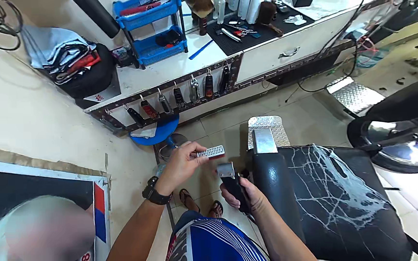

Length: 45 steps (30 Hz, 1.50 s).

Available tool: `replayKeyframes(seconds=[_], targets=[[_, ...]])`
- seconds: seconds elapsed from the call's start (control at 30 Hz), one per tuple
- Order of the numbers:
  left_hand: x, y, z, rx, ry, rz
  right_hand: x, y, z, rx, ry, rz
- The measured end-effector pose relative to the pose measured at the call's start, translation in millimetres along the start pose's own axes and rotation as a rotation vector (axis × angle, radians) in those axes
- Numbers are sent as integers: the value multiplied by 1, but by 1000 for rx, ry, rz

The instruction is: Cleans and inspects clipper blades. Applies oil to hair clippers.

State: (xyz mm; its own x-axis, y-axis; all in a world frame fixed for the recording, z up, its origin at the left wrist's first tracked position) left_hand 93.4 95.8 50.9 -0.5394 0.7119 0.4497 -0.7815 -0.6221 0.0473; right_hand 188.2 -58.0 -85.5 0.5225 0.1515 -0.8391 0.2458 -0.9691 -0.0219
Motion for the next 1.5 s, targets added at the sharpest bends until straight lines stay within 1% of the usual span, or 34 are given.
replayKeyframes(seconds=[0.07, 0.1, 0.13, 0.2, 0.23, 0.27, 0.3, 0.37, 0.43, 0.5, 0.57, 0.63, 0.67, 0.73, 0.77, 0.8, 0.83, 0.9, 0.93, 0.97, 1.03, 1.07, 1.17, 1.2, 1.27, 1.33, 1.4, 1.43, 1.5], targets=[[-6, 3, 10, -21, 154, -125, 1, 1, 0, 9, -15, 29], [-10, 3, 13, -27, 160, -163, 0, 2, 0, 7, -13, 33], [-10, 1, 12, -38, 85, -129, -1, 2, 0, 3, -2, 43], [1, -8, 5, -58, -64, 63, -1, 0, 0, -16, 57, 70], [10, -10, 4, -64, -83, 156, 1, -1, -1, -23, 94, 116], [17, -10, 4, -70, -60, 215, 2, -3, -4, -24, 145, 193], [22, -7, 4, -81, -30, 241, 2, -5, -9, -25, 215, 292], [28, 4, 6, -112, 3, 247, 4, -7, -19, -42, 438, 516], [29, 15, 5, -136, -14, 269, 8, -9, -28, 2, 614, 655], [20, 20, -1, -141, -38, 277, 6, -8, -31, 62, 608, 743], [-2, 21, -11, -140, -27, 232, -1, -9, -31, 62, 578, 798], [-22, 18, -27, -120, -33, 181, -6, -10, -31, 31, 629, 859], [-23, 16, -37, -98, -70, 207, -7, -11, -31, -3, 704, 890], [-12, 11, -50, -44, -190, 313, -5, -10, -28, -86, 907, 935], [-6, 10, -51, -30, -227, 345, -5, -8, -28, -123, 1007, 949], [-4, 10, -47, -35, -236, 342, -7, -6, -29, -148, 1087, 953], [-7, 10, -42, -51, -223, 300, -9, -5, -30, -167, 1147, 951], [-19, 8, -35, -71, -233, 152, -15, -7, -32, -177, 1224, 935], [-22, 5, -35, -71, -299, 117, -17, -8, -32, -185, 1245, 919], [-21, 2, -35, -73, -373, 131, -18, -9, -31, -200, 1260, 903], [-15, -5, -32, -97, -452, 195, -18, -10, -29, -217, 1275, 890], [-16, -8, -30, -113, -443, 190, -18, -10, -30, -226, 1276, 890], [-24, -16, -35, -106, -453, 61, -19, -13, -30, -242, 1274, 873], [-22, -19, -37, -101, -486, 73, -18, -15, -29, -249, 1265, 859], [-8, -22, -37, -98, -556, 193, -14, -19, -28, -251, 1237, 860], [11, -21, -40, -77, -541, 329, -7, -20, -28, -247, 1164, 904], [27, -18, -57, 28, -374, 385, 0, -20, -25, -187, 978, 946], [31, -17, -69, 84, -225, 381, 1, -22, -23, -143, 821, 940], [27, -11, -92, 158, 127, 328, 3, -31, -18, -65, 538, 860]])
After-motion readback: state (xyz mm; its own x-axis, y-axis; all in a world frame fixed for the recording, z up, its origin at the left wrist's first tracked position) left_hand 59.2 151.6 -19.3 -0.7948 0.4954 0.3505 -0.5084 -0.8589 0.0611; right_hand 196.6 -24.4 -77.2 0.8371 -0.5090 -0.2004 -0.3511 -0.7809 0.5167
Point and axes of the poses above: each hand's wrist, its own y-axis away from the middle knuckle, its own x-axis out of the back of the hand, z = x × y, the point moved 7 cm from there along -y, towards the middle knuckle, and after that the axes turned 5 degrees about z, right-handed, at the moved point
